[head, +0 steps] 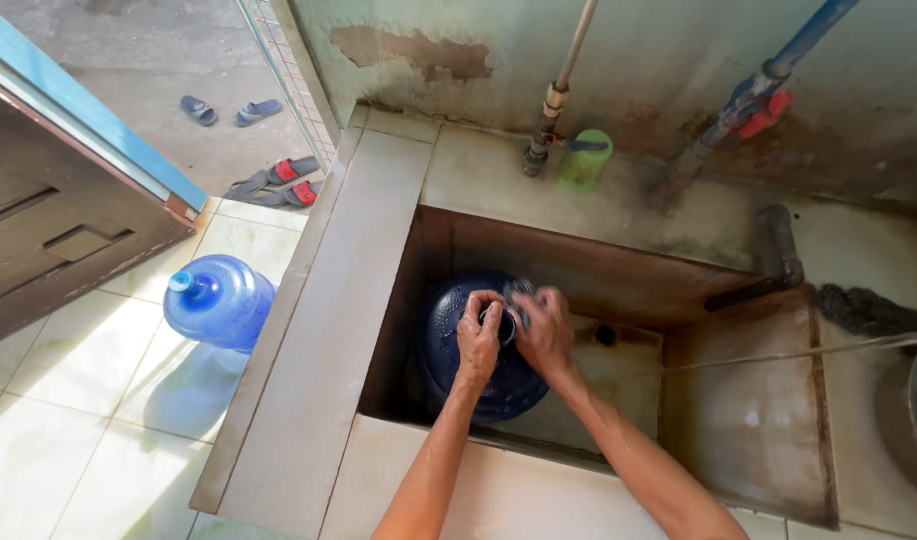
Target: Cleaning and scrubbing water gallon jugs and their caps in a sink area.
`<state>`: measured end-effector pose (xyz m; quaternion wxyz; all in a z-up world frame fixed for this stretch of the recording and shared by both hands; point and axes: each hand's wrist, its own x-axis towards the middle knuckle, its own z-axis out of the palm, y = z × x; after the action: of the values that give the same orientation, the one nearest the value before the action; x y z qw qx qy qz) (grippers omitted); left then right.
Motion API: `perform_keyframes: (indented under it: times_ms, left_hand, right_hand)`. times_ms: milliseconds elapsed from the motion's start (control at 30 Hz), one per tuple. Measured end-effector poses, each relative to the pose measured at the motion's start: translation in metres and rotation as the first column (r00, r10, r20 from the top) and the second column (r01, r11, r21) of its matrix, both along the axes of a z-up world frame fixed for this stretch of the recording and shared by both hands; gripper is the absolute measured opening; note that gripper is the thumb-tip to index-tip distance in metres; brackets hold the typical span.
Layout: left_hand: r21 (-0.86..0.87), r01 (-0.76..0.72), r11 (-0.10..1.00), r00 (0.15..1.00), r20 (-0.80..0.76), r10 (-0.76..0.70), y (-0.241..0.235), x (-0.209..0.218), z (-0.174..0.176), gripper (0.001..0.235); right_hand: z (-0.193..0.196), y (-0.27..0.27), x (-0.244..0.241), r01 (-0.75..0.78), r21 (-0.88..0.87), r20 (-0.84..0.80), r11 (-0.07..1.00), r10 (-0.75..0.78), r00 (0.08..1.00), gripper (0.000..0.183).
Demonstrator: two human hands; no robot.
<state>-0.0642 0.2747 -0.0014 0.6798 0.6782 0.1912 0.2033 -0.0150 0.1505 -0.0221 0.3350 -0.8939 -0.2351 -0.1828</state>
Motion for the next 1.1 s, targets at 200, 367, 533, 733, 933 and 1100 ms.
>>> perform_keyframes:
  times_ms: [200,367,533,733,933,1100]
  left_hand:
    - [-0.008,0.058,0.998,0.991,0.119,-0.057,0.004,-0.009,-0.004,0.016]
    - [-0.104,0.076,0.992,0.992,0.112,-0.064,0.006,-0.01,-0.009,0.014]
    - [-0.116,0.118,0.986,0.992,0.06,-0.112,0.01,-0.01,-0.002,0.015]
    - [-0.044,0.079,0.996,0.989,0.133,-0.072,0.005,-0.015,0.005,0.018]
    - [-0.081,-0.061,0.995,0.986,0.149,0.073,-0.003,0.001,-0.006,0.023]
    - [-0.021,-0.07,0.997,0.984,0.163,0.072,0.016,0.024,-0.016,0.038]
  right_hand:
    - [0.0,0.013,0.022,-0.155,-0.045,-0.049,0.987,0.153,0.987,0.028]
    - [0.0,-0.043,-0.058,-0.191,0.133,-0.147,0.973,0.21,0.967,0.028]
    - [-0.002,-0.024,-0.02,-0.177,0.058,-0.18,0.983,0.185,0.966,0.025]
    - [0.006,0.018,0.029,-0.256,-0.028,-0.056,0.966,0.254,0.966,0.025]
    - [-0.002,-0.028,-0.052,-0.059,0.061,-0.052,0.996,0.062,0.997,0.03]
    - [-0.043,-0.03,0.025,0.1,0.116,-0.154,0.988,-0.081,0.985,0.027]
